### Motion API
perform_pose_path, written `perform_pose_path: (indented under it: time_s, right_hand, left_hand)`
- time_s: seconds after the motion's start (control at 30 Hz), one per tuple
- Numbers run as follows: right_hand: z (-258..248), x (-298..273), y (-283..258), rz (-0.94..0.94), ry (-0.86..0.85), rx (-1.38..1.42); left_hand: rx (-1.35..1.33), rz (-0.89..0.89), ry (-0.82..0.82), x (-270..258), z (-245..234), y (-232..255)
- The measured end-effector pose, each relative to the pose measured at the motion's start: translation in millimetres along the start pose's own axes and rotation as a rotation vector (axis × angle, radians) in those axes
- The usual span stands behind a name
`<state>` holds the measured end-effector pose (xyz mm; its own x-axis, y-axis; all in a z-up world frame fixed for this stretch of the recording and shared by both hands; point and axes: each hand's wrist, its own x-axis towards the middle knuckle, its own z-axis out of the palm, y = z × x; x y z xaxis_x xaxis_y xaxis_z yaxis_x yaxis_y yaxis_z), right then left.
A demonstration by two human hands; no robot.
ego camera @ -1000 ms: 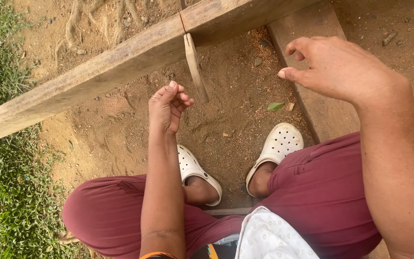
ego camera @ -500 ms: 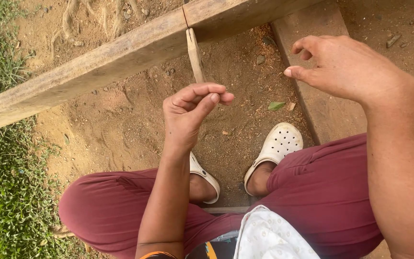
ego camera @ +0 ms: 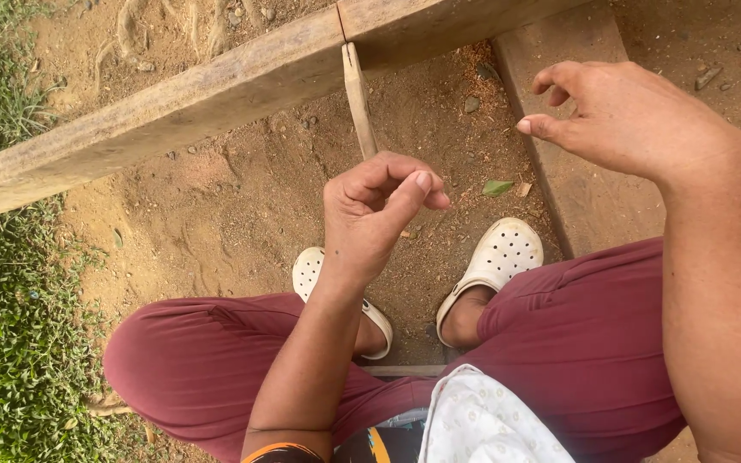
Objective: Manually sawing through a wooden plank with a hand saw.
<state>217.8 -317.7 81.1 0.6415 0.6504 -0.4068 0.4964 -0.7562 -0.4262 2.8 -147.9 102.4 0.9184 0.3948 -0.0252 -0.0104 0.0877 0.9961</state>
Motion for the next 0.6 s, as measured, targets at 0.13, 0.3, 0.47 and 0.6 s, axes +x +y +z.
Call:
perform_pose_path:
  time_s: [0.13, 0.3, 0.47, 0.6]
  right_hand:
    - [-3.5, 1.5, 2.2, -0.022, -0.023, 0.063]
    - [-7.2, 6.6, 7.5, -0.165, -0.169, 0.562]
    - [-19.5, 0.3, 1.3, -0.132, -0.24, 0.751]
    - [-18.5, 1.2, 3.9, -0.111, -0.226, 0.678]
  left_hand:
    - [-0.006, -0.021, 0.039, 0.7, -5.3, -6.2]
    - [-0.072, -0.061, -0.08, -6.0, 3.5, -3.4]
    - [-0.262, -0.221, -0.245, -25.4, 32.7, 5.9]
    - [-0.3, -0.26, -0.362, -34.7, 46.0, 14.8]
